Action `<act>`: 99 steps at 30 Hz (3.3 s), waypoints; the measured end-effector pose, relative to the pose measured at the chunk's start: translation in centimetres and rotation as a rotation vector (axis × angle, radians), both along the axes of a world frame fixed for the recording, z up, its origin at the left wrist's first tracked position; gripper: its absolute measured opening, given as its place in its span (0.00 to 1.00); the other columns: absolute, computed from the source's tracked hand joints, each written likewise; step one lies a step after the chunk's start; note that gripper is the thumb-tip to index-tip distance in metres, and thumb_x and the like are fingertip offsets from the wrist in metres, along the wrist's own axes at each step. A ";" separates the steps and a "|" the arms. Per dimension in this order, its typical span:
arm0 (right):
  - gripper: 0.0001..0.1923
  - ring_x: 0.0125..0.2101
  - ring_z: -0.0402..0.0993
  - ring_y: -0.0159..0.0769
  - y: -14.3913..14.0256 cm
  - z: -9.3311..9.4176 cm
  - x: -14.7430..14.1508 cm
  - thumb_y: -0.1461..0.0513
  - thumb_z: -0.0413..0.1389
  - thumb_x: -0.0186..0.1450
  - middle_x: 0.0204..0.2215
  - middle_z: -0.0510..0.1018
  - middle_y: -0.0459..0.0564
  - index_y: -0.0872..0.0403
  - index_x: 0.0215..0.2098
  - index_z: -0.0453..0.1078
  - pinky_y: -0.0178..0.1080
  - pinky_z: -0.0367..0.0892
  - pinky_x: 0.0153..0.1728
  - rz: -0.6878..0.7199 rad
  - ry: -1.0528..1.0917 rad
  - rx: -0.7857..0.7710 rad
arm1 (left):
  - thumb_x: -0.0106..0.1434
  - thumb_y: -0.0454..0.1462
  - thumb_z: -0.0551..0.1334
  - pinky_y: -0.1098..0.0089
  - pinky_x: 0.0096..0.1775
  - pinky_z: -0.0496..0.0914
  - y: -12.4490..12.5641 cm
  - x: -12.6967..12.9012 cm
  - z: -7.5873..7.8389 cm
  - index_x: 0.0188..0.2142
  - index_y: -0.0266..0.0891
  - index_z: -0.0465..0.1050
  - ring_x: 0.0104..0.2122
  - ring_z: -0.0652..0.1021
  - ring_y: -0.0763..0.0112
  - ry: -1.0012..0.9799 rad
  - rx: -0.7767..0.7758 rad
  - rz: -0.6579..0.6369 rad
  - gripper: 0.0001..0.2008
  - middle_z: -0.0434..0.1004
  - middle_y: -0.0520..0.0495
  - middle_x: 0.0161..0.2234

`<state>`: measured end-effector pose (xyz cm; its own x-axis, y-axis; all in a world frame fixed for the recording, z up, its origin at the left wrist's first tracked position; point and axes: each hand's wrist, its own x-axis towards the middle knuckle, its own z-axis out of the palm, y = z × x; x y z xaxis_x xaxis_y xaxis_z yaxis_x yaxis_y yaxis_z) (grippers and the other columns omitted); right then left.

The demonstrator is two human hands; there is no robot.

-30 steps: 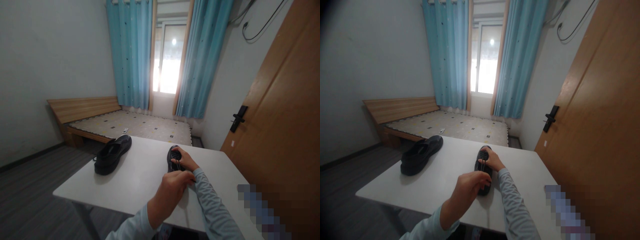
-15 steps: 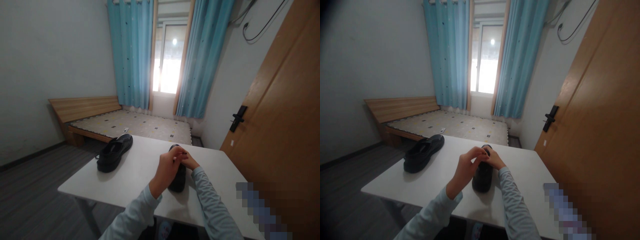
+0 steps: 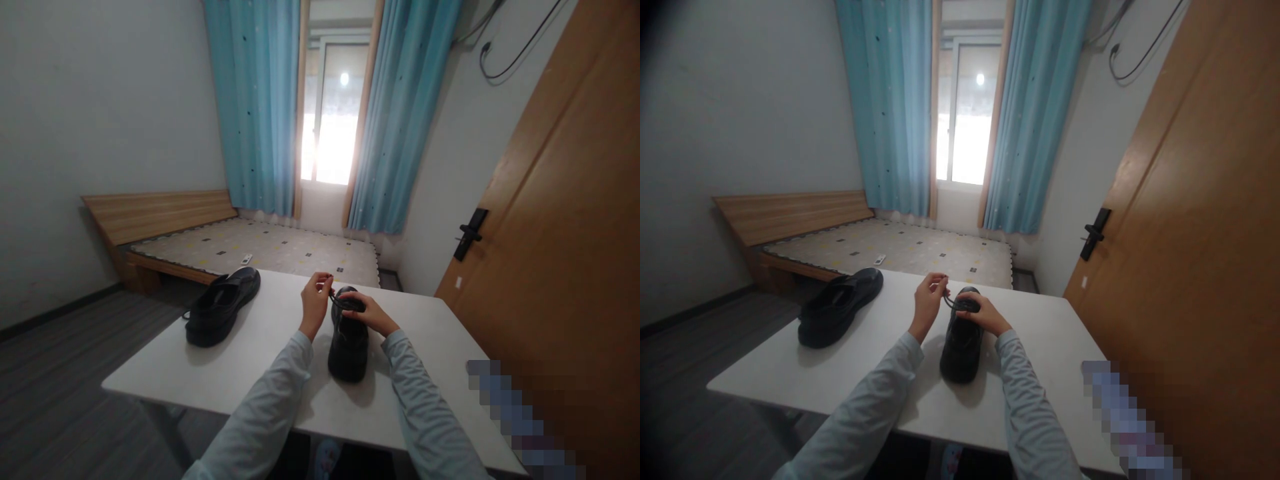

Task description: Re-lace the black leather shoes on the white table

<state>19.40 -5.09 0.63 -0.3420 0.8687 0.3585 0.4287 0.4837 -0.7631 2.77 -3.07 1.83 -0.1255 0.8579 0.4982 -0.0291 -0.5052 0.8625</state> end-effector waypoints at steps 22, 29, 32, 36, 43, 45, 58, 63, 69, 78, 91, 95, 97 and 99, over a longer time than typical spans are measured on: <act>0.16 0.28 0.71 0.35 -0.7 0.9 1.0 0.51 0.62 0.49 0.22 0.75 0.44 0.56 0.25 0.71 0.40 0.67 0.36 -0.172 0.294 -0.097 | 0.52 0.37 0.65 0.66 0.39 0.73 0.2 0.2 -1.9 0.37 0.33 0.64 0.29 0.78 0.72 -0.309 -0.287 -0.391 0.15 0.74 0.48 0.28; 0.16 0.29 0.72 0.35 -0.5 0.9 0.9 0.52 0.62 0.50 0.24 0.76 0.46 0.56 0.27 0.72 0.40 0.67 0.36 -0.185 0.296 -0.091 | 0.55 0.38 0.62 0.60 0.41 0.70 0.2 0.4 -2.3 0.41 0.34 0.64 0.36 0.75 0.66 0.056 -0.211 -0.125 0.16 0.72 0.42 0.37; 0.16 0.28 0.71 0.34 -0.3 1.0 0.7 0.52 0.62 0.50 0.24 0.76 0.46 0.56 0.27 0.72 0.38 0.66 0.34 -0.232 0.310 -0.055 | 0.56 0.41 0.62 0.59 0.47 0.64 -0.4 0.3 -1.7 0.39 0.36 0.68 0.44 0.70 0.63 0.331 0.014 0.151 0.13 0.70 0.42 0.40; 0.15 0.27 0.70 0.34 -0.3 1.3 0.4 0.52 0.62 0.50 0.24 0.75 0.46 0.56 0.27 0.71 0.37 0.65 0.31 -0.254 0.322 -0.022 | 0.57 0.48 0.60 0.61 0.45 0.63 -1.5 0.5 -1.1 0.29 0.39 0.72 0.39 0.69 0.63 0.632 0.094 0.058 0.14 0.70 0.47 0.32; 0.15 0.28 0.70 0.34 -0.5 1.6 0.3 0.52 0.62 0.49 0.24 0.75 0.47 0.56 0.26 0.71 0.38 0.65 0.33 -0.309 0.326 0.025 | 0.50 0.43 0.67 0.65 0.44 0.63 -1.9 0.4 -1.1 0.29 0.40 0.75 0.40 0.69 0.64 0.683 0.156 -0.098 0.09 0.69 0.47 0.35; 0.16 0.28 0.69 0.34 -0.5 1.6 0.4 0.52 0.62 0.50 0.24 0.75 0.47 0.57 0.27 0.71 0.38 0.65 0.34 -0.316 0.332 0.026 | 0.50 0.40 0.67 0.65 0.43 0.64 -1.9 0.3 -1.1 0.29 0.40 0.74 0.39 0.69 0.65 0.675 0.164 -0.120 0.08 0.69 0.47 0.34; 0.10 0.25 0.70 0.30 0.2 0.8 1.3 0.57 0.63 0.52 0.22 0.75 0.43 0.55 0.28 0.70 0.36 0.67 0.33 -0.201 0.621 -0.060 | 0.52 0.34 0.62 0.69 0.37 0.68 -1.6 0.5 -1.5 0.28 0.37 0.69 0.34 0.71 0.70 0.587 0.099 -0.082 0.03 0.67 0.49 0.33; 0.09 0.26 0.71 0.29 0.1 1.0 1.8 0.59 0.63 0.51 0.22 0.74 0.43 0.54 0.28 0.70 0.36 0.69 0.33 -0.180 0.746 -0.075 | 0.51 0.33 0.61 0.71 0.35 0.68 -1.2 0.6 -1.8 0.28 0.37 0.68 0.31 0.71 0.73 0.549 0.024 -0.115 0.03 0.68 0.50 0.32; 0.11 0.27 0.71 0.30 -0.3 1.4 1.8 0.58 0.63 0.50 0.23 0.74 0.44 0.54 0.29 0.70 0.37 0.70 0.33 -0.188 0.754 -0.092 | 0.50 0.32 0.59 0.72 0.35 0.66 -0.7 0.6 -2.1 0.27 0.37 0.66 0.30 0.71 0.74 0.420 -0.096 -0.213 0.03 0.70 0.53 0.27; 0.12 0.24 0.71 0.29 -0.4 1.2 1.9 0.58 0.62 0.51 0.21 0.75 0.44 0.56 0.32 0.74 0.35 0.69 0.29 -0.200 0.640 -0.199 | 0.52 0.34 0.57 0.75 0.29 0.64 -0.9 0.6 -1.8 0.27 0.36 0.62 0.26 0.72 0.76 0.076 -0.255 -0.349 0.03 0.71 0.53 0.24; 0.14 0.19 0.71 0.30 -1.5 2.1 0.1 0.55 0.61 0.53 0.17 0.74 0.43 0.56 0.33 0.75 0.40 0.72 0.32 -0.099 0.708 -0.239 | 0.54 0.39 0.64 0.72 0.34 0.68 -1.9 0.2 -0.6 0.31 0.38 0.74 0.34 0.73 0.70 0.200 0.091 -0.160 0.07 0.73 0.48 0.33; 0.15 0.13 0.63 0.27 -1.4 1.8 -0.5 0.54 0.60 0.54 0.13 0.70 0.41 0.57 0.33 0.76 0.34 0.65 0.18 -0.191 0.451 -0.153 | 0.53 0.39 0.66 0.66 0.44 0.65 -2.0 0.1 -0.7 0.31 0.43 0.77 0.42 0.70 0.66 0.318 0.242 0.051 0.05 0.71 0.47 0.36; 0.15 0.14 0.63 0.28 -1.4 1.7 -0.8 0.54 0.60 0.54 0.14 0.71 0.43 0.57 0.31 0.77 0.32 0.60 0.16 -0.215 0.312 -0.108 | 0.53 0.39 0.66 0.65 0.46 0.64 -2.0 0.1 -0.7 0.31 0.44 0.77 0.43 0.69 0.65 0.361 0.272 0.105 0.05 0.71 0.47 0.38; 0.13 0.18 0.67 0.30 -1.4 1.7 -1.1 0.55 0.59 0.55 0.18 0.74 0.45 0.57 0.30 0.77 0.33 0.62 0.20 -0.163 0.220 -0.067 | 0.53 0.39 0.65 0.64 0.47 0.63 -2.1 0.0 -0.6 0.32 0.44 0.77 0.44 0.69 0.65 0.403 0.278 0.126 0.05 0.72 0.47 0.38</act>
